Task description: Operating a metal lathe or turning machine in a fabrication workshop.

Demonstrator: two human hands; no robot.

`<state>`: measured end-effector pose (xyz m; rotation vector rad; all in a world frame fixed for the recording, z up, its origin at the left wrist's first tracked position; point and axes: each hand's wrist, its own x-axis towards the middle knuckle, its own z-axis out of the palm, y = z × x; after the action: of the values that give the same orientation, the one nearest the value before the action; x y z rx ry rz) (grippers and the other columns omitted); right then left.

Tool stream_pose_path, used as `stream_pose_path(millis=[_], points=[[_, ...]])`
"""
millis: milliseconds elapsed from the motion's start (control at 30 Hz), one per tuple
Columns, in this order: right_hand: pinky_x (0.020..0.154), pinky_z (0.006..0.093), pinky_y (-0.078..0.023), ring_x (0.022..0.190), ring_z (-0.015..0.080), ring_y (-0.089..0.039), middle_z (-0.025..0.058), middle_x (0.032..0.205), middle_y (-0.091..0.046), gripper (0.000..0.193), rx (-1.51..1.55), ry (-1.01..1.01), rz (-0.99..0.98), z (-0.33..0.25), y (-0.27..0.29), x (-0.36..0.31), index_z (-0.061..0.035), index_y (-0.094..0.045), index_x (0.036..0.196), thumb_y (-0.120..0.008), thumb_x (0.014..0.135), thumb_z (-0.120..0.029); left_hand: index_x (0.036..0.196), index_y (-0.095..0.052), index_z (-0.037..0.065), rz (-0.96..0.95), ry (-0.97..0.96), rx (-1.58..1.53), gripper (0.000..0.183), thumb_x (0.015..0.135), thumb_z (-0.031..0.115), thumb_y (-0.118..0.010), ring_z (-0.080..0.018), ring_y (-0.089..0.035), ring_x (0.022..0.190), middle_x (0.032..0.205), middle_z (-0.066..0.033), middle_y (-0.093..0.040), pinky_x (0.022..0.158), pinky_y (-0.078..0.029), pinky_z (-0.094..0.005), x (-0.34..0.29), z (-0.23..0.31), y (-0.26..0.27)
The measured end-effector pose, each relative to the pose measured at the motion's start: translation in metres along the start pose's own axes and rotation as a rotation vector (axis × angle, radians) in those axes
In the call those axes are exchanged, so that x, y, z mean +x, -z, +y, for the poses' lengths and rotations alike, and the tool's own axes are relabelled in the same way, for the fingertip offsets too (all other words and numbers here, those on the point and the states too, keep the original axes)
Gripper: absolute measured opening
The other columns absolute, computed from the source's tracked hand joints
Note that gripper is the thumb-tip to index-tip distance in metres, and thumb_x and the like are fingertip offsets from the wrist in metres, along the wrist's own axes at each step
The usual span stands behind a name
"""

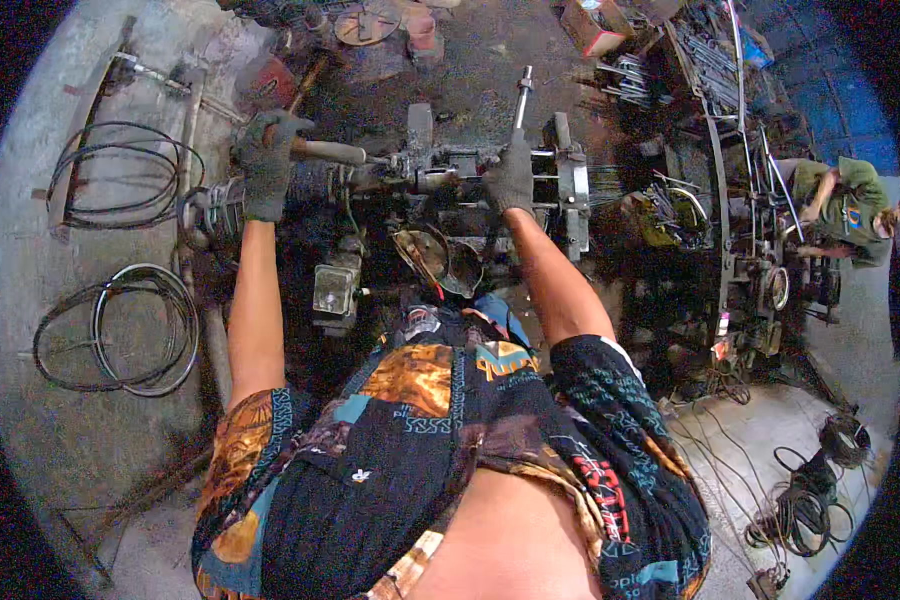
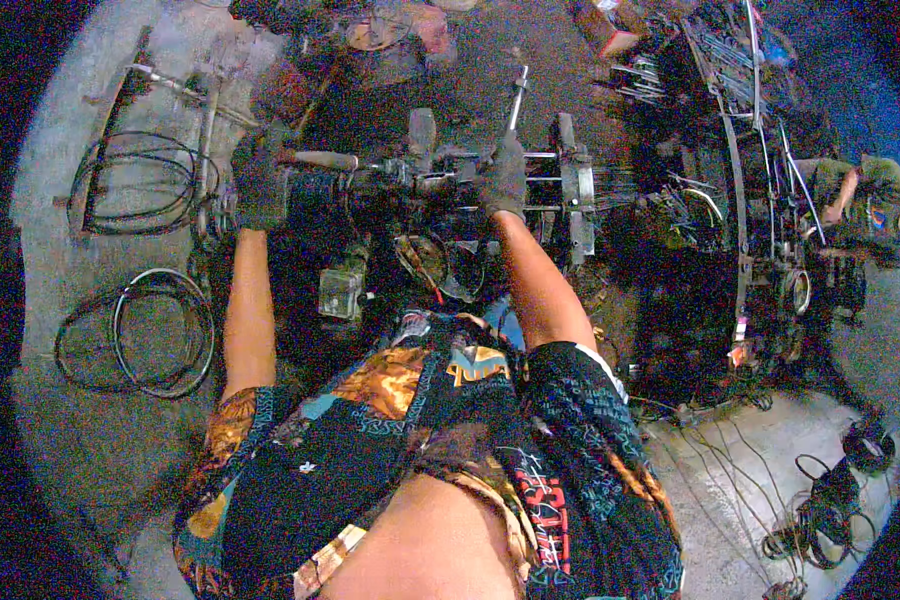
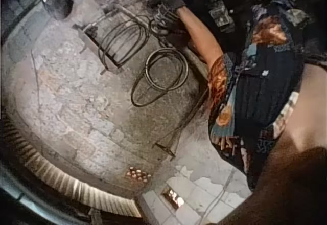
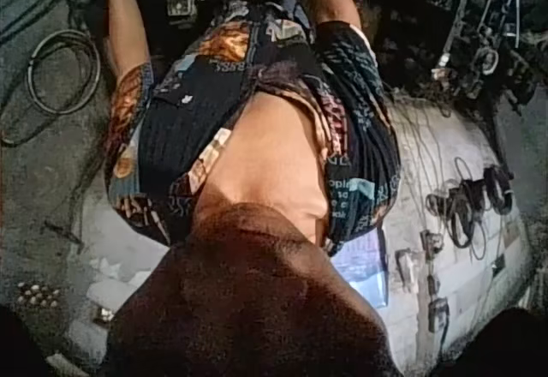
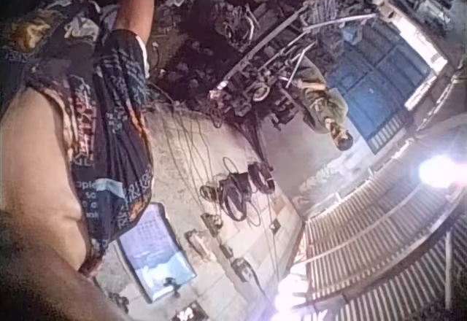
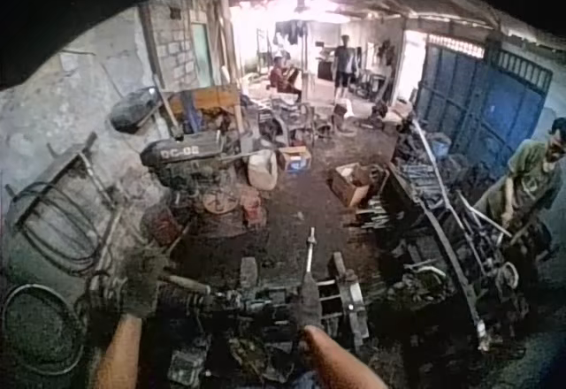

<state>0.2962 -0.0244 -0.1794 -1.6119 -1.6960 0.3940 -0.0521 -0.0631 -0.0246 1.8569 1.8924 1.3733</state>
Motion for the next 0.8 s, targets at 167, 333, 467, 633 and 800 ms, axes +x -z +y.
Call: stream_pose_path(millis=[167,333,467,633,800], points=[[0.082,0.0472,-0.044,0.092,0.0398,-0.054,0.02,0.097,-0.052,0.057,-0.048,-0.069,-0.134,-0.003,0.002,0.006,0.0011,-0.042,0.13,-0.066,0.079,-0.004,0.08,-0.065,0.003,-0.1,-0.063,-0.306,0.02,0.084,0.022,-0.059,-0.0264,-0.066,0.082,0.085,-0.0107,-0.067,0.08,-0.051,-0.0383,-0.162,-0.02,-0.033],[0.083,0.0463,-0.044,0.091,0.0384,-0.053,0.0195,0.096,-0.051,0.055,-0.101,0.023,-0.053,0.012,-0.004,0.003,0.0017,-0.041,0.127,-0.064,0.077,-0.001,0.08,-0.063,0.003,-0.167,0.157,-0.187,0.017,0.079,0.019,-0.058,-0.0306,-0.066,0.083,0.084,-0.014,-0.066,0.08,-0.05,-0.0392,-0.147,0.014,-0.052],[0.085,0.0474,-0.044,0.099,0.0391,-0.054,0.0217,0.104,-0.053,0.058,-0.016,-0.192,-0.215,-0.024,0.011,-0.005,0.0033,-0.04,0.13,-0.061,0.076,0.001,0.077,-0.059,0.002,-0.058,0.243,-0.173,0.013,0.077,0.012,-0.05,-0.0368,-0.063,0.082,0.075,-0.016,-0.061,0.074,-0.047,-0.0438,-0.113,0.109,-0.076],[0.083,0.0485,-0.046,0.095,0.0407,-0.055,0.0215,0.102,-0.056,0.041,0.204,-0.253,-0.159,-0.025,0.013,0.003,0.0017,-0.049,0.121,-0.065,0.085,-0.01,0.079,-0.063,0.003,-0.159,0.073,-0.262,0.019,0.079,0.018,-0.051,-0.0371,-0.064,0.083,0.078,-0.0156,-0.064,0.077,-0.048,-0.044,-0.111,0.109,-0.109],[0.079,0.0474,-0.047,0.088,0.0377,-0.054,0.0197,0.097,-0.055,0.048,-0.115,0.042,-0.029,0.013,-0.002,-0.005,0.0005,-0.049,0.124,-0.07,0.085,-0.017,0.083,-0.067,0.002,-0.223,0.117,-0.511,0.03,0.088,0.026,-0.05,-0.0318,-0.066,0.085,0.087,-0.014,-0.069,0.084,-0.051,-0.0407,-0.105,0.111,-0.095]])
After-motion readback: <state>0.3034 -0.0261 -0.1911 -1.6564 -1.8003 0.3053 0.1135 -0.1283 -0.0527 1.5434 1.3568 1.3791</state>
